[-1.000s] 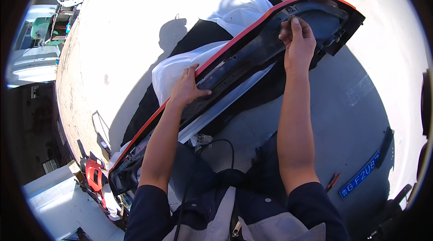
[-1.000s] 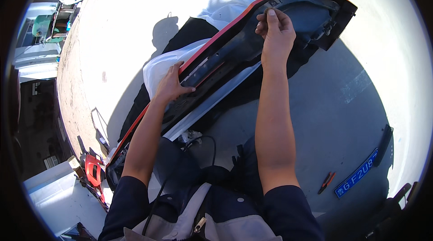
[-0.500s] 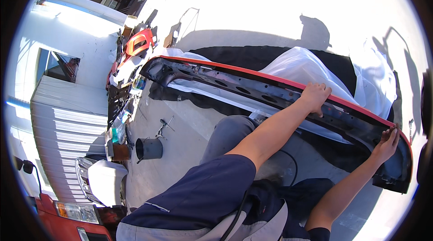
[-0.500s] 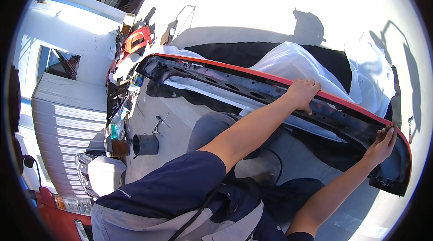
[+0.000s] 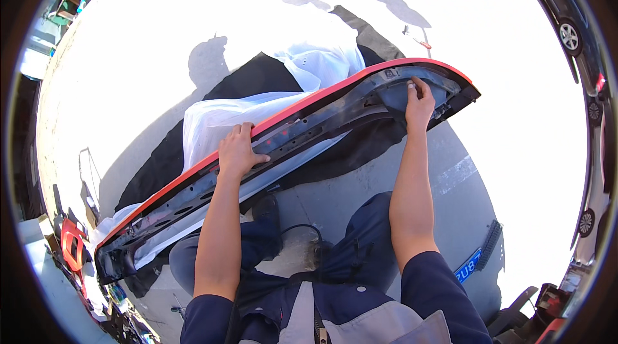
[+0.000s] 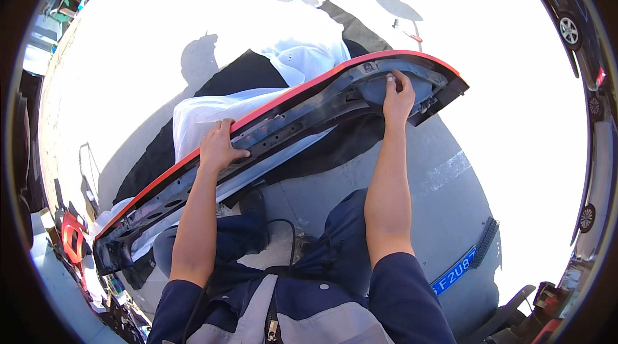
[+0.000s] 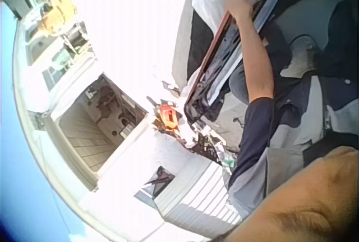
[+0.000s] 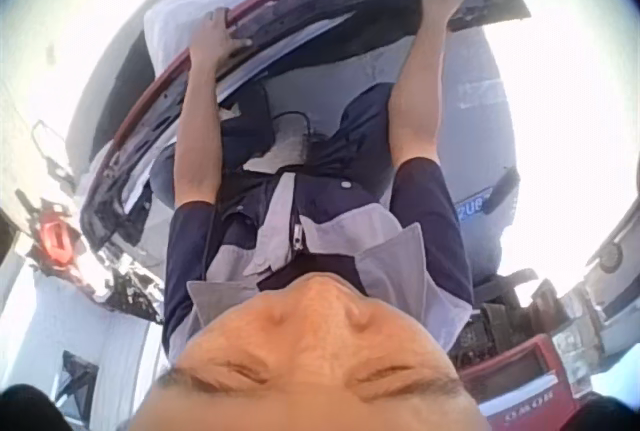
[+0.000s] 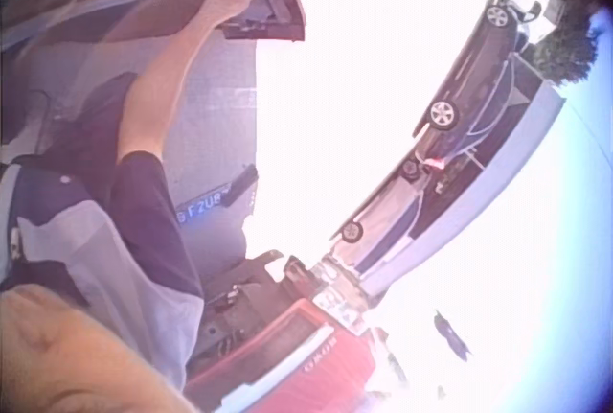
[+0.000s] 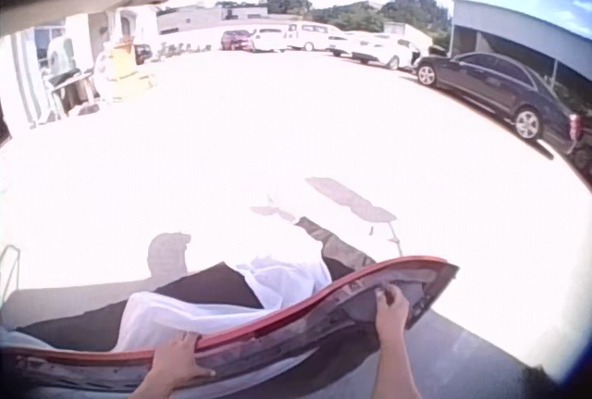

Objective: The person uses a wrench and a screwdriver to detach and attach components on a detached car bumper. They align a trim piece and press it into position by hand before securing it.

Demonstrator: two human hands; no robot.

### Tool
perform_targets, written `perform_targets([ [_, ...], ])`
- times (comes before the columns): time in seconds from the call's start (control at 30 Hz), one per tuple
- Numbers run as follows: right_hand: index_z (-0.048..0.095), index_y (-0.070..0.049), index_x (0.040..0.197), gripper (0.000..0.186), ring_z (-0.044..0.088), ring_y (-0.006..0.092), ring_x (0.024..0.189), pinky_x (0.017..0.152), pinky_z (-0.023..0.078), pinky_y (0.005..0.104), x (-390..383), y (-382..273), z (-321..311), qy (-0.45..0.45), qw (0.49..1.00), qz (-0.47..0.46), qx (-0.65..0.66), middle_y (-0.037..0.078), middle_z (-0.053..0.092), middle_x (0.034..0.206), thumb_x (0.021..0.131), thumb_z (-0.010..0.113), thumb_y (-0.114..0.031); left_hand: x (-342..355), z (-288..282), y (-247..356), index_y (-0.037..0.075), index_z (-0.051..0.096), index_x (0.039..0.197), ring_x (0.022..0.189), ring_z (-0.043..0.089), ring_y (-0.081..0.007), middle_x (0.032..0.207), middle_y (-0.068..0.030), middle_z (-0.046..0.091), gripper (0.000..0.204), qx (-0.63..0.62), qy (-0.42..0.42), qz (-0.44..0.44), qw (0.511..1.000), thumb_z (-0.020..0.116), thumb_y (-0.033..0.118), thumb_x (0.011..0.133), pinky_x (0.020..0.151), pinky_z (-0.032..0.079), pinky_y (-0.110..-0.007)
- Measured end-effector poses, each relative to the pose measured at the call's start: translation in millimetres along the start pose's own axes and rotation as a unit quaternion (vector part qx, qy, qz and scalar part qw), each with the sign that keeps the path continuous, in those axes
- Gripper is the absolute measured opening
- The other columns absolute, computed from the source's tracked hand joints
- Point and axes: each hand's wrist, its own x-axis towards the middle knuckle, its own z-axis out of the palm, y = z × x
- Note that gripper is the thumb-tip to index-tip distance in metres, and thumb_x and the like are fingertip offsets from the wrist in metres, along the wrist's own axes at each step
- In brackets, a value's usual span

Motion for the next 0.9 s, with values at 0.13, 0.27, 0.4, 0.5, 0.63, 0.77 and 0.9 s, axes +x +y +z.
perform_targets([
  [0.13,0.071,-0.001,0.110,0.019,0.068,0.0172,0.085,0.083,0.053,0.0316,-4,-4,-4,0.012,1.000,-0.022,0.011,0.009,0.074,0.094,0.094,0.071,-0.012,-2,-4,5,0.012,0.057,0.132,0.119,0.063,-0.0323,0.125,-0.0112,0.065,0.089,0.011,0.008,0.021,1.000,0.098,0.040,0.058,0.097,0.050,-0.044],
  [0.27,0.071,-0.005,0.106,0.016,0.067,0.0212,0.090,0.084,0.053,0.0351,-7,-38,14,-0.051,0.996,-0.060,-0.037,0.007,0.073,0.096,0.092,0.073,-0.012,-6,-2,-6,0.011,0.057,0.132,0.120,0.063,-0.0326,0.125,-0.0115,0.065,0.089,0.008,0.018,0.025,0.999,0.098,0.038,0.057,0.098,0.050,-0.044],
  [0.4,0.072,-0.008,0.105,0.017,0.064,0.0293,0.099,0.088,0.052,0.0409,-8,-29,21,-0.074,0.982,-0.124,-0.120,0.008,0.072,0.100,0.089,0.074,-0.013,-5,-3,-4,0.011,0.058,0.133,0.121,0.062,-0.0326,0.126,-0.0120,0.065,0.089,-0.001,0.013,0.019,1.000,0.097,0.037,0.058,0.099,0.049,-0.045],
  [0.5,0.072,-0.008,0.104,0.016,0.065,0.0291,0.099,0.088,0.052,0.0405,-10,-33,22,-0.079,0.981,-0.136,-0.115,0.009,0.072,0.099,0.089,0.074,-0.012,-7,-6,-4,0.011,0.058,0.133,0.122,0.062,-0.0325,0.127,-0.0122,0.065,0.088,0.003,0.013,0.007,1.000,0.097,0.037,0.058,0.100,0.049,-0.045],
  [0.63,0.073,-0.007,0.103,0.016,0.064,0.0293,0.098,0.088,0.052,0.0408,-8,-29,25,-0.059,0.984,-0.121,-0.112,0.009,0.072,0.099,0.088,0.074,-0.011,-5,-3,-4,0.011,0.057,0.134,0.122,0.062,-0.0324,0.127,-0.0121,0.065,0.089,0.006,0.016,0.011,1.000,0.097,0.037,0.059,0.101,0.048,-0.046],
  [0.77,0.072,-0.007,0.103,0.016,0.063,0.0298,0.098,0.088,0.052,0.0417,-7,-28,27,-0.075,0.981,-0.136,-0.114,0.009,0.071,0.100,0.088,0.074,-0.012,-5,-4,-5,0.012,0.057,0.135,0.122,0.062,-0.0321,0.127,-0.0117,0.065,0.089,-0.002,0.008,0.009,1.000,0.097,0.038,0.059,0.101,0.049,-0.046],
  [0.9,0.068,-0.005,0.097,0.015,0.062,0.0323,0.101,0.088,0.050,0.0438,6,-19,23,-0.038,0.967,-0.188,-0.167,0.010,0.067,0.101,0.086,0.076,-0.012,-2,-7,11,0.011,0.054,0.138,0.124,0.060,-0.0340,0.131,-0.0136,0.063,0.092,0.023,-0.024,0.002,0.999,0.096,0.040,0.062,0.107,0.047,-0.046],
])
